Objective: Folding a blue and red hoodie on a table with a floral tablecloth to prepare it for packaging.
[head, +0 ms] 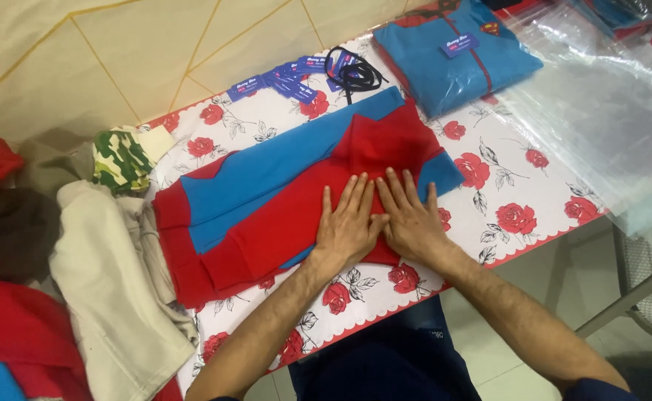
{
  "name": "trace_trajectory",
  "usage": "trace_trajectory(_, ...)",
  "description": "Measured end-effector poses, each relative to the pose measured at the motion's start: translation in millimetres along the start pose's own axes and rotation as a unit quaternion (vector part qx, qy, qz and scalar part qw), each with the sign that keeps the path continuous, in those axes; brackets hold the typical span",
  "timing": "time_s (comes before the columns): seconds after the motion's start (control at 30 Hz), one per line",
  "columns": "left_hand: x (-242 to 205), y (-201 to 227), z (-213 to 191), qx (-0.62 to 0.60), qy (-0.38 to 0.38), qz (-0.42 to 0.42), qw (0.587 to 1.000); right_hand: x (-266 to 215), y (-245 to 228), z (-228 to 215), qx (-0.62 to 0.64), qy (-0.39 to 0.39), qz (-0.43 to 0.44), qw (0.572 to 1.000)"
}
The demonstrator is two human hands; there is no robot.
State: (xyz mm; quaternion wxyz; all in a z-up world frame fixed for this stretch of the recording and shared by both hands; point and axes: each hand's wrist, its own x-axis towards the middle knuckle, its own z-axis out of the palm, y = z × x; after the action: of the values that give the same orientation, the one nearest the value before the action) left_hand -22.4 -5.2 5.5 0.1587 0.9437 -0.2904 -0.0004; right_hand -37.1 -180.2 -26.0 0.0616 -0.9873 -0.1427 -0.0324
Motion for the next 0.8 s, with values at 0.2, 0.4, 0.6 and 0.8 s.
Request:
trace_trajectory(0.2,0,-3,-18,0.01,-0.071,-0.014,0.997,4,9,-19,-0.026,-0.098,0.017,0.995)
trace_trajectory(0.4,3,-7,-22,-0.028,-0.051,-0.026,0.998,-14,34,-41,-0.025,-0.102,0.064,0.992)
trace_trajectory(0.6,33,-32,2,-0.175,0.125,-0.066,0.974,-16,60,1,0.125,0.236,0.12,0.956)
trace_trajectory(0.8,58,-32,-11,-0.391,0.152,-0.122,0.899,18,38,-40,0.406,0.189,0.211,0.869)
